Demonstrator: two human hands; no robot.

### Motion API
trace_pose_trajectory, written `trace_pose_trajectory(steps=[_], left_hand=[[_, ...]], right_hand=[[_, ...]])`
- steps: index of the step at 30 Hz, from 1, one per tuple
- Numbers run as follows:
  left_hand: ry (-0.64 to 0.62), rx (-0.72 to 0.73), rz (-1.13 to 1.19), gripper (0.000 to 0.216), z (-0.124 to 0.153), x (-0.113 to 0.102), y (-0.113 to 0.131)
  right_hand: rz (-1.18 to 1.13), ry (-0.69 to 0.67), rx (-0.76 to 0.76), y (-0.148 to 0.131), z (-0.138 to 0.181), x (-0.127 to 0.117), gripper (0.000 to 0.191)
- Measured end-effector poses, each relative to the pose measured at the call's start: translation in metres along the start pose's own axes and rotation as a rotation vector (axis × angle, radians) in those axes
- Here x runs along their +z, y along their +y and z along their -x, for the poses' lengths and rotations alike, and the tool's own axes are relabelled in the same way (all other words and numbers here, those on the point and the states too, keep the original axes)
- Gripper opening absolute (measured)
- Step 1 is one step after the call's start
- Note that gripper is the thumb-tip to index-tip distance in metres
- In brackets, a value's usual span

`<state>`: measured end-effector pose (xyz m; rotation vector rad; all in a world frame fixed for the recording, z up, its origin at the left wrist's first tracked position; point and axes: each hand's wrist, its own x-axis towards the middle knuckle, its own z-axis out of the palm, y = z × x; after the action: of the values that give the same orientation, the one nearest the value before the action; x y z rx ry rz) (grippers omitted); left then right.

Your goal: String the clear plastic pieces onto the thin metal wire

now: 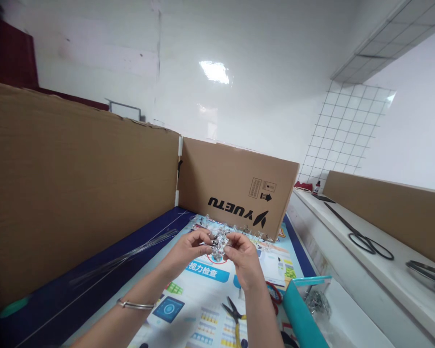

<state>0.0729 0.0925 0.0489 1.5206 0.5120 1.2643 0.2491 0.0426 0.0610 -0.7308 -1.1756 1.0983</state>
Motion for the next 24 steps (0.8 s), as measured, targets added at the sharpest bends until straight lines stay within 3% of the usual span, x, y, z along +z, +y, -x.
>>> trace_pose_trajectory(steps=[4,12,24], left_hand=[[-0.011,0.007,-0.012,0.014,0.001,0.002,0.001],[0.014,0.038,-0.025,0.011,-0.004,-0.022,0.003],[-0.134,0.005,0.010,0.030,-0.003,-0.030,0.008]], right_hand=[[-0.020,-0.014,0.013,0.000,-0.001,-0.003,0.032],[-0.031,0.047,0.022,-0.003,-0.004,-0.025,0.029],[-0.007,0.040,0.035,-0.003,-0.003,-0.030,0.029]])
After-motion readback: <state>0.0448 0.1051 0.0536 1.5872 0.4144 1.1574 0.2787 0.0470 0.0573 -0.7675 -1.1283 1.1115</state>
